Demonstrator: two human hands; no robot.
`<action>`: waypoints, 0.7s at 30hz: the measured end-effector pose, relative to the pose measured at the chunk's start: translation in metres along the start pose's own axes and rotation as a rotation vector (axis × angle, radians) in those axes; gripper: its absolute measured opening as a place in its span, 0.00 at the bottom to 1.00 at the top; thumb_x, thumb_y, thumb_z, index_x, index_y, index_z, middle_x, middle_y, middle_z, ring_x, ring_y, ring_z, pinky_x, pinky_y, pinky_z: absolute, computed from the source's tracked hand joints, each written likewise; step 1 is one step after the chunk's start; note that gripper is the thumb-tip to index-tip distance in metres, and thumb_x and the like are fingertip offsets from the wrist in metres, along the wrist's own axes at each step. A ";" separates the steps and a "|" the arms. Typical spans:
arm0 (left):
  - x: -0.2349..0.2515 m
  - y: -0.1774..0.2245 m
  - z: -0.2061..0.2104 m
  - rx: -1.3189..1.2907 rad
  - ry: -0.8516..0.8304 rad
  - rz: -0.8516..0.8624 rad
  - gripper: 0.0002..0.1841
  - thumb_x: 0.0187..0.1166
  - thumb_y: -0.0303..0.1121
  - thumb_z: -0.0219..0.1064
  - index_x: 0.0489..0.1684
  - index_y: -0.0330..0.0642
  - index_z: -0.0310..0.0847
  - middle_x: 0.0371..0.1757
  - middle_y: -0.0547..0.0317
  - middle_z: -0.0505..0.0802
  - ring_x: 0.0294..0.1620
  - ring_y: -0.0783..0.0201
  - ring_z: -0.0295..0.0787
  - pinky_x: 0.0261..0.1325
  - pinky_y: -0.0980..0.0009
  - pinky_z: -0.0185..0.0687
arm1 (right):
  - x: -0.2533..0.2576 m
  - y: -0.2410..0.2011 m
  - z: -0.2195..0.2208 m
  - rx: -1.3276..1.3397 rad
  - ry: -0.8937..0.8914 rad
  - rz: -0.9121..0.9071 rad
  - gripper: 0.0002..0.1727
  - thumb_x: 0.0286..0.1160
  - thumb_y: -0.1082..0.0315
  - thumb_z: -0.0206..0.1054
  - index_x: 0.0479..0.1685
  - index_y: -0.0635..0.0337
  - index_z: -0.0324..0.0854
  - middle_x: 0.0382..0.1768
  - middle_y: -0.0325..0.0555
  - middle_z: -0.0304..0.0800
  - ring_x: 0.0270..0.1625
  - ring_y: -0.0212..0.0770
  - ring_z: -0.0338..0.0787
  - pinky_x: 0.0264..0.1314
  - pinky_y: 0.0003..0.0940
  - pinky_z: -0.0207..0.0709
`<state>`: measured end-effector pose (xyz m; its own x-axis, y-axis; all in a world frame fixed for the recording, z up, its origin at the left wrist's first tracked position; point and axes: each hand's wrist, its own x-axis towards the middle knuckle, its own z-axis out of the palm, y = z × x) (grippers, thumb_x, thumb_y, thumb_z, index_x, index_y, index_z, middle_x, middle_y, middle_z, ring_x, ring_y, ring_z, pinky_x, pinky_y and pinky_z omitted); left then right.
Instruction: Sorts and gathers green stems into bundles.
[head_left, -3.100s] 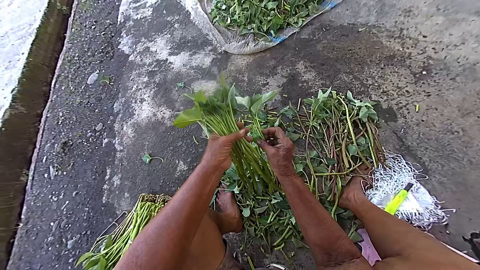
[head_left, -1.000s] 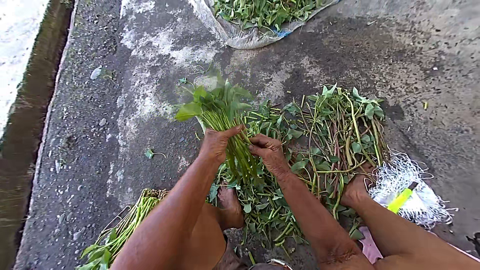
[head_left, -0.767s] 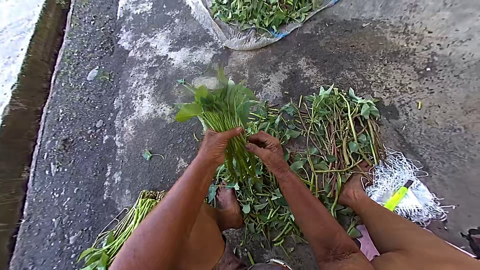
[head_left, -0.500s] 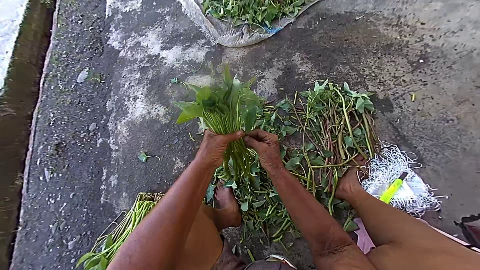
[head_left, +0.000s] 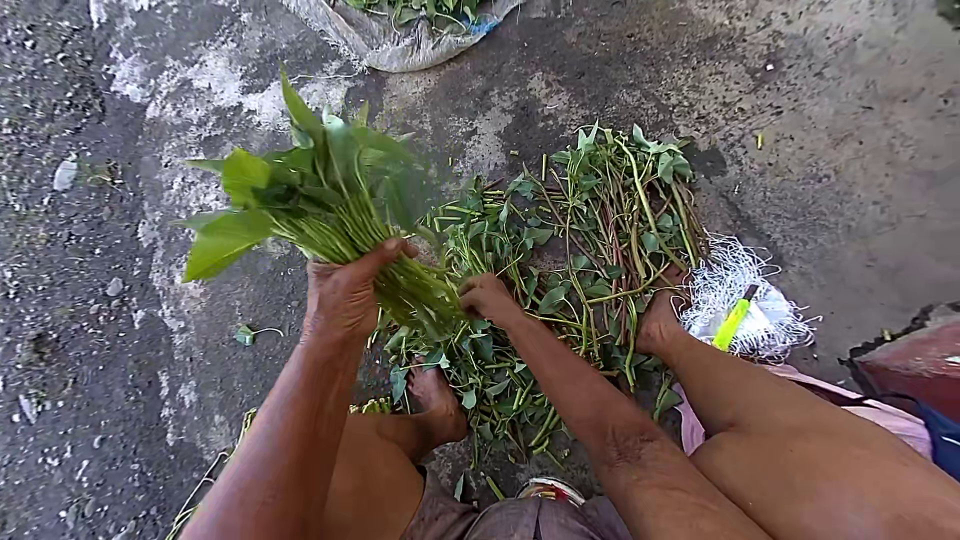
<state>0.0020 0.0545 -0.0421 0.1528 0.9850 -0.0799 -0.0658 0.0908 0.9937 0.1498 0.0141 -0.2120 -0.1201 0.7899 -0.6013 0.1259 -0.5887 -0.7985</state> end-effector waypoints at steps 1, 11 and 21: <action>0.001 0.004 -0.004 0.016 0.007 0.013 0.16 0.70 0.12 0.67 0.50 0.40 0.79 0.37 0.53 0.97 0.39 0.57 0.97 0.50 0.60 0.95 | 0.005 0.012 -0.001 -0.189 -0.021 0.034 0.17 0.80 0.61 0.69 0.59 0.65 0.88 0.53 0.58 0.92 0.55 0.50 0.90 0.64 0.51 0.80; 0.004 0.019 -0.030 0.027 -0.024 -0.004 0.16 0.69 0.14 0.65 0.51 0.42 0.80 0.40 0.54 0.97 0.39 0.57 0.97 0.49 0.59 0.96 | 0.037 0.108 -0.017 -0.598 0.025 0.054 0.22 0.77 0.64 0.68 0.70 0.56 0.85 0.82 0.58 0.73 0.86 0.63 0.66 0.83 0.62 0.64; 0.002 0.014 -0.031 -0.011 -0.035 -0.194 0.12 0.76 0.14 0.60 0.50 0.39 0.80 0.41 0.52 0.95 0.38 0.57 0.96 0.48 0.59 0.96 | 0.043 0.102 -0.023 -0.662 -0.029 0.030 0.22 0.76 0.65 0.69 0.70 0.54 0.86 0.79 0.64 0.74 0.84 0.65 0.69 0.82 0.66 0.63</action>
<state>-0.0294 0.0622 -0.0309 0.1977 0.9433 -0.2668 -0.0426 0.2802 0.9590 0.1803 -0.0082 -0.3183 -0.1324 0.7646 -0.6308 0.7072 -0.3731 -0.6006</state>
